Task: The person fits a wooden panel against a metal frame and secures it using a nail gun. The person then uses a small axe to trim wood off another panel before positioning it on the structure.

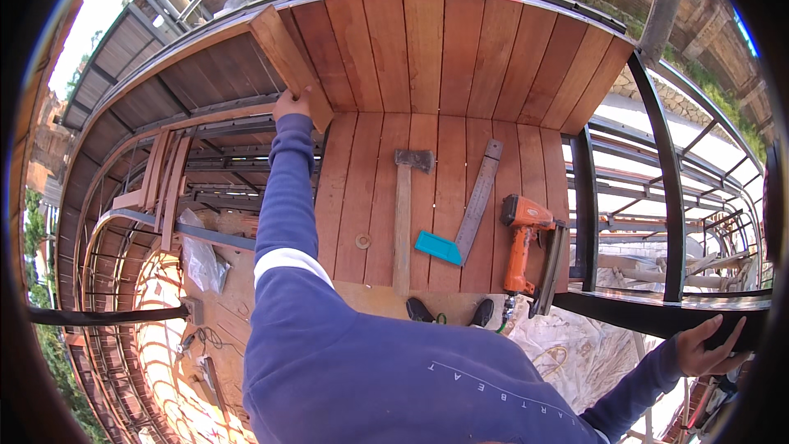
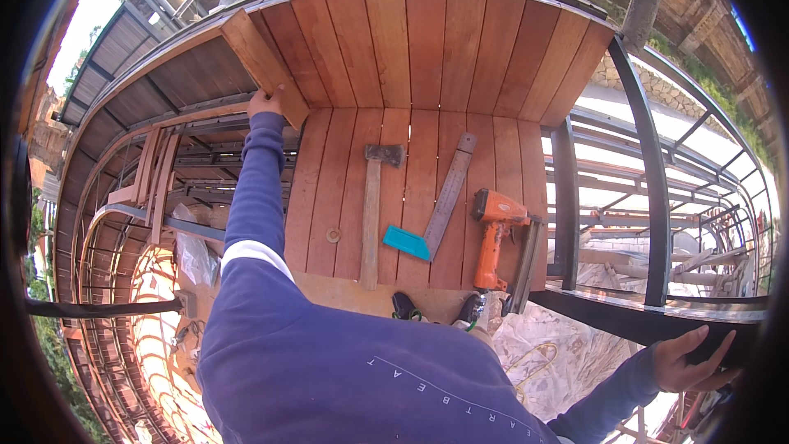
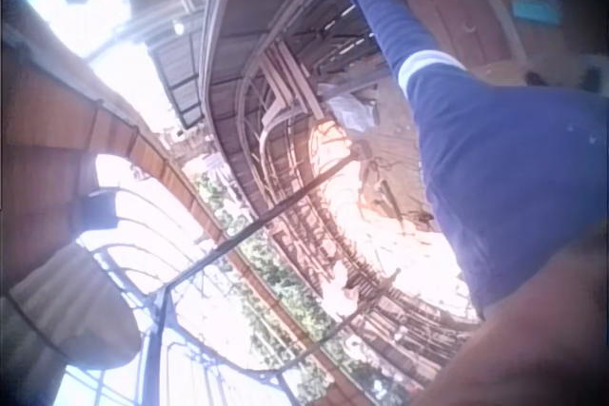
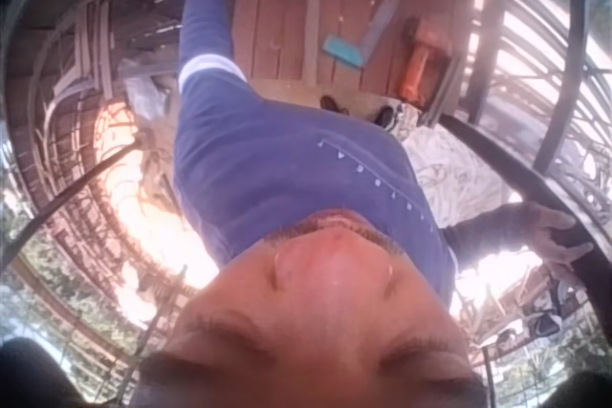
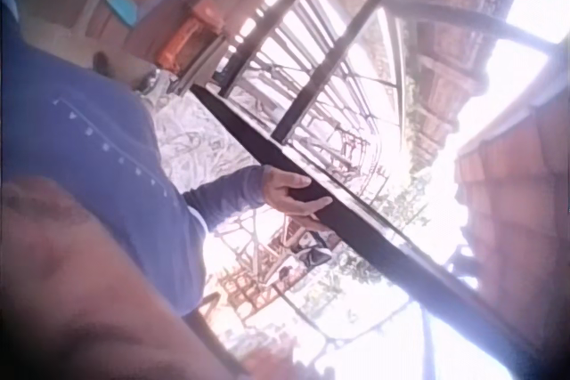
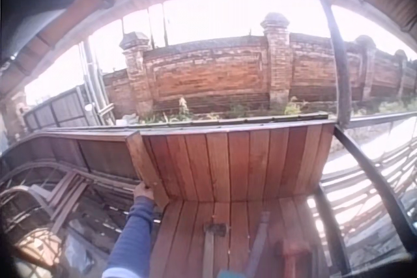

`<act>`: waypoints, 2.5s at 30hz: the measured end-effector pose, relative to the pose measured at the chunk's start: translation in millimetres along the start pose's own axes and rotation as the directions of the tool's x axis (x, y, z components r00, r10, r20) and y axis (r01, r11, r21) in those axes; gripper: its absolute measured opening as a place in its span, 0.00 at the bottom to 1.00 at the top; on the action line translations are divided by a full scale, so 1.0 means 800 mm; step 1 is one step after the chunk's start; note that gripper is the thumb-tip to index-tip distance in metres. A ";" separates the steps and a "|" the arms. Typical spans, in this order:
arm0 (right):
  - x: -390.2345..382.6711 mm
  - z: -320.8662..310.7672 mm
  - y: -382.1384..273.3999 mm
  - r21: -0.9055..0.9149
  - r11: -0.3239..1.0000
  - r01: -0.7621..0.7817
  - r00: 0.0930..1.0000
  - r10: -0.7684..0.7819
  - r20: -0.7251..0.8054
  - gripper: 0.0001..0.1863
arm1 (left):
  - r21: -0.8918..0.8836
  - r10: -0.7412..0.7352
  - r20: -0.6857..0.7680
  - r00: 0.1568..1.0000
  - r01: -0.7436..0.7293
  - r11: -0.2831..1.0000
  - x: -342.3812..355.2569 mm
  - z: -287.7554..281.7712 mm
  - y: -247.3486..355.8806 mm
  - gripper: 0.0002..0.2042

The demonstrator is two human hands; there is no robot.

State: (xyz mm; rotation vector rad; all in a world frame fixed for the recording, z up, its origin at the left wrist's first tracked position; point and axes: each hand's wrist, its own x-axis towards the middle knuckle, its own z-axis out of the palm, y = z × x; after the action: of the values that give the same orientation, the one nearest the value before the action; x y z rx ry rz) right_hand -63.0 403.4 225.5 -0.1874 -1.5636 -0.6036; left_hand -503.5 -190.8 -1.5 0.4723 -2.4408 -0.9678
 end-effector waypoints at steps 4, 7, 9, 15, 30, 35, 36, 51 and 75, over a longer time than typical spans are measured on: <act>0.002 0.000 -0.002 -0.007 1.000 0.012 1.000 -0.012 -0.002 0.18 | -0.049 0.016 -0.008 1.000 -0.016 0.999 -0.006 0.007 0.005 0.20; 0.003 0.003 -0.003 0.011 1.000 0.017 1.000 -0.017 -0.007 0.18 | -0.149 0.033 -0.015 0.999 -0.035 0.988 0.012 0.018 -0.033 0.20; 0.002 0.001 -0.003 0.009 1.000 0.016 1.000 -0.016 -0.001 0.18 | -0.197 0.037 -0.011 0.999 -0.038 0.980 0.017 0.024 -0.044 0.21; -0.004 0.001 0.016 -0.038 0.996 0.082 0.997 -0.082 0.016 0.19 | -0.234 0.033 0.001 0.999 -0.032 0.972 0.032 0.034 -0.073 0.21; -0.002 -0.001 0.010 -0.036 0.999 0.014 1.000 -0.013 0.019 0.19 | -0.110 0.049 -0.102 0.994 -0.060 0.992 -0.018 0.034 0.007 0.18; 0.000 -0.001 -0.001 -0.031 0.999 -0.016 0.999 0.016 0.029 0.19 | -0.105 0.032 -0.104 0.994 -0.043 0.994 -0.018 0.036 0.010 0.18; 0.000 -0.001 -0.001 -0.030 0.999 -0.021 0.999 0.022 0.031 0.19 | -0.077 0.020 -0.103 0.994 -0.028 0.997 -0.018 0.036 0.010 0.18; -0.005 -0.001 0.017 0.012 0.999 0.039 0.999 -0.039 0.000 0.16 | -0.069 0.039 -0.058 0.998 -0.043 0.997 0.005 0.028 0.007 0.18; -0.104 -0.077 -0.256 -0.360 -0.119 -0.925 0.011 -0.958 0.288 0.30 | -0.090 0.740 -0.084 0.668 -0.744 0.662 -0.440 -0.176 0.109 0.20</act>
State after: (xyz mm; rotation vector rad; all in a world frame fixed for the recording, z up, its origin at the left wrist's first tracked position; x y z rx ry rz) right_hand -97.1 221.3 90.1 -0.3492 1.5140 -1.8353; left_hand -147.6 -41.4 45.9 -0.5394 -2.1790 -0.6985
